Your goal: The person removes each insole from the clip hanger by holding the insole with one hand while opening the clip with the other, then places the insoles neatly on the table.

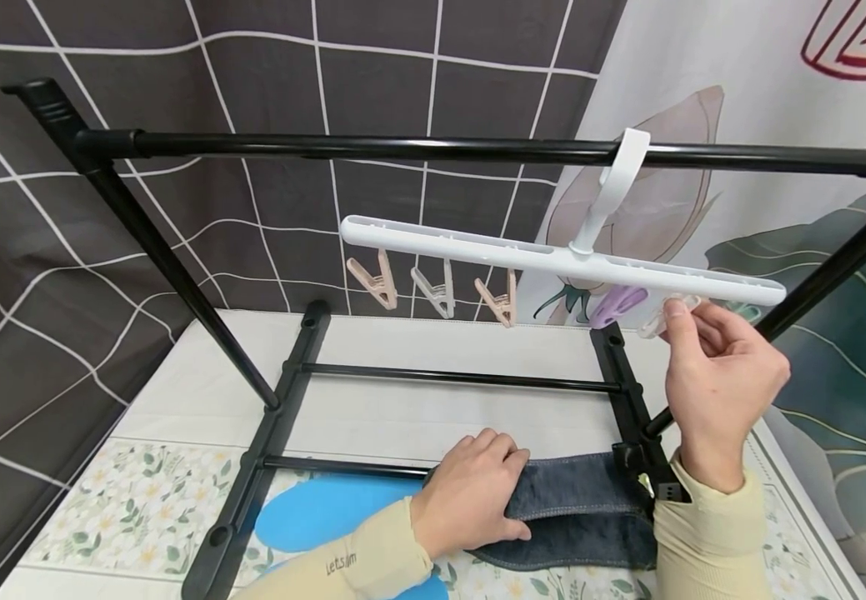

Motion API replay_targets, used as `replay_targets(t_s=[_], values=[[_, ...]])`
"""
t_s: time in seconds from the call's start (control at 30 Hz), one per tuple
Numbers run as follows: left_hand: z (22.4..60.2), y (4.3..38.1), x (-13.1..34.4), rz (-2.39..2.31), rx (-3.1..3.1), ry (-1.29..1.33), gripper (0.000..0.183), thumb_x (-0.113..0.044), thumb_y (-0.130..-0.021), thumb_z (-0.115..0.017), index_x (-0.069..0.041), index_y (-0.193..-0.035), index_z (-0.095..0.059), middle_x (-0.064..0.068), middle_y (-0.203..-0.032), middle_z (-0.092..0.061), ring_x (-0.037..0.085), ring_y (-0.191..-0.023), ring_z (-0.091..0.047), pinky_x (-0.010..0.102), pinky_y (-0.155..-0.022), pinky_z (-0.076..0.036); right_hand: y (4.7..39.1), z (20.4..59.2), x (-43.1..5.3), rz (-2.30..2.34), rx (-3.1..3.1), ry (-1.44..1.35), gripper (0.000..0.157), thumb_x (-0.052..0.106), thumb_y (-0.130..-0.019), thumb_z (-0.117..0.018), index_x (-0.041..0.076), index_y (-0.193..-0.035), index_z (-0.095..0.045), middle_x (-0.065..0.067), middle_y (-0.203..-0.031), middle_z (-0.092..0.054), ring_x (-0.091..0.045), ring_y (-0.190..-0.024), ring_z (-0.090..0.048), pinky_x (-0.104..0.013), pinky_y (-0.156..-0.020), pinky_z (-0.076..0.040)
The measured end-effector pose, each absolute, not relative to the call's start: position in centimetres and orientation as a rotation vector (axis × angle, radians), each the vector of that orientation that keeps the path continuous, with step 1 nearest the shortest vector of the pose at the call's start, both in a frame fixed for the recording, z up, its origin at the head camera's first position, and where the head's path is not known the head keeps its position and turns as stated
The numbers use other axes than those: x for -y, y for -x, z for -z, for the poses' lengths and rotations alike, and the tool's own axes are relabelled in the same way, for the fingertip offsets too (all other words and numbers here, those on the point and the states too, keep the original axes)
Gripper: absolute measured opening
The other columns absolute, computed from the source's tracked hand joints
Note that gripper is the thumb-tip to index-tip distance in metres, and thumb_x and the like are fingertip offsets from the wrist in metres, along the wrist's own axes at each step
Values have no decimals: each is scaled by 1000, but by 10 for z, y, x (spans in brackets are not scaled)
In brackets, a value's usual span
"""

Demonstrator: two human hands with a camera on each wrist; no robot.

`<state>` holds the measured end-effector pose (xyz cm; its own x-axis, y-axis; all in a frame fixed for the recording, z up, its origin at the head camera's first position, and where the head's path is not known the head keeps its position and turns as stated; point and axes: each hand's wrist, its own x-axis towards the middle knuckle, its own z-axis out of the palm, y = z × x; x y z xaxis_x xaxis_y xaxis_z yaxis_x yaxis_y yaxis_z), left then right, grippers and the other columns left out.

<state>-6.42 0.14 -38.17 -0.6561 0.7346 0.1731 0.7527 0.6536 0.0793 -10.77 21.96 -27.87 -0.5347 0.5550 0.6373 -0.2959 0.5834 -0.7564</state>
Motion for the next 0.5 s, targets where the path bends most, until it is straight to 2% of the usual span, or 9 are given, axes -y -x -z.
replay_targets(t_s=[0.3, 0.5], values=[[391, 52, -7, 191, 2771, 1297, 80, -67, -67, -67, -15, -127, -57, -6, -110, -54, 10, -98, -48, 19, -69, -37, 109, 279, -221, -1114, 1803, 208, 24, 26, -82, -69, 13, -102, -73, -5, -94, -71, -3, -79, -67, -16, -71, -51], [398, 43, -11, 130, 2750, 1370, 79, -69, -69, -64, -16, -127, -56, -5, -112, -54, 11, -101, -48, 21, -76, -40, 109, 278, -222, -1130, 1768, 228, 24, 25, -81, -70, 14, -103, -73, -4, -93, -71, -3, -77, -67, -15, -69, -51]])
